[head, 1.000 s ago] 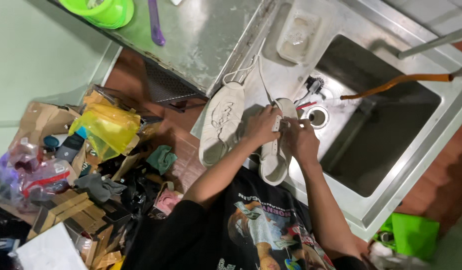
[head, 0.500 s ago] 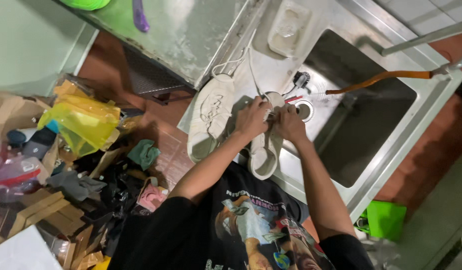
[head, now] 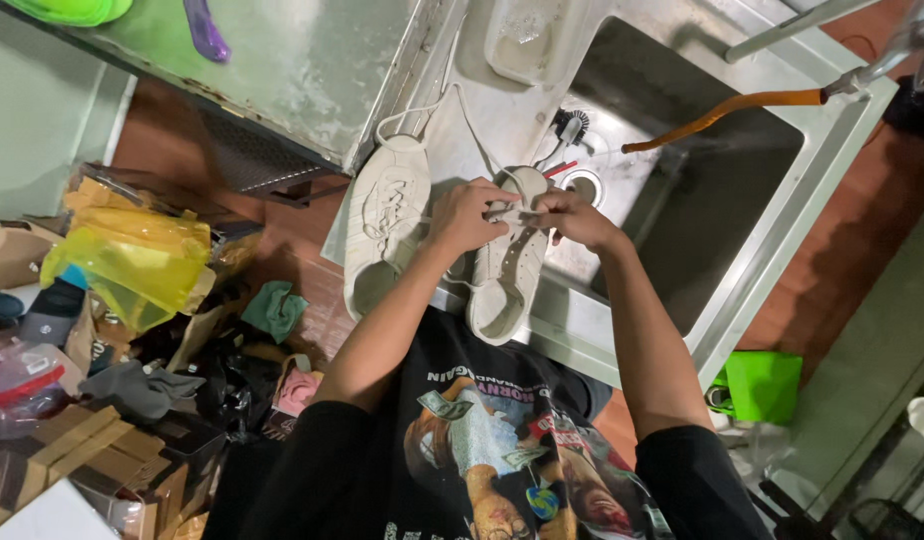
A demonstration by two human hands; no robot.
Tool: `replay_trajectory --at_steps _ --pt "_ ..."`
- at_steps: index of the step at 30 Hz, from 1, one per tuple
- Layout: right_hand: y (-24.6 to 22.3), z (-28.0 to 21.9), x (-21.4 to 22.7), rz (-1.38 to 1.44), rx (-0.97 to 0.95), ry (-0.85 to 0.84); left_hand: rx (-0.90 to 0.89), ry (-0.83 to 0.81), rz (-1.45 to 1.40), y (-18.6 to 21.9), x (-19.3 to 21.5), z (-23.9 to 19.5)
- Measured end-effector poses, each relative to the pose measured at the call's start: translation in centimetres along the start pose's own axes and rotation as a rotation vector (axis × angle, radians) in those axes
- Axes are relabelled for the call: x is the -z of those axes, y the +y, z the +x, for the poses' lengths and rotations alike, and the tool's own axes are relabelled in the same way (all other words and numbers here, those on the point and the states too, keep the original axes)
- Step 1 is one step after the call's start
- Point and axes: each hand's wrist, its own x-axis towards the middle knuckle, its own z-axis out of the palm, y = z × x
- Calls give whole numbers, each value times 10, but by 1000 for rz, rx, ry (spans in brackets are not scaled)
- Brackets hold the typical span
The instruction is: The person cleans a pair of white sneakers placed on a kitchen counter. They use a toothbrush to scrub the laces and upper parts of the shoes, occasionally rinsing the brush under running water from the sink faucet.
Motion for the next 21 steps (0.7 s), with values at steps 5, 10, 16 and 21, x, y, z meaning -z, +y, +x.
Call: replay_trajectory --at_steps 5,10,16,21 --pt "20 2 6 178 29 80 32 -10 15 3 5 12" --pt "34 5 7 387 20 112 -16 23 65 -3 -1 19" --pt "36 -6 -6 437 50 197 -168 108 139 -50 -34 35" --pt "4 -31 -18 474 31 235 -156 145 214 -54 -43 34"
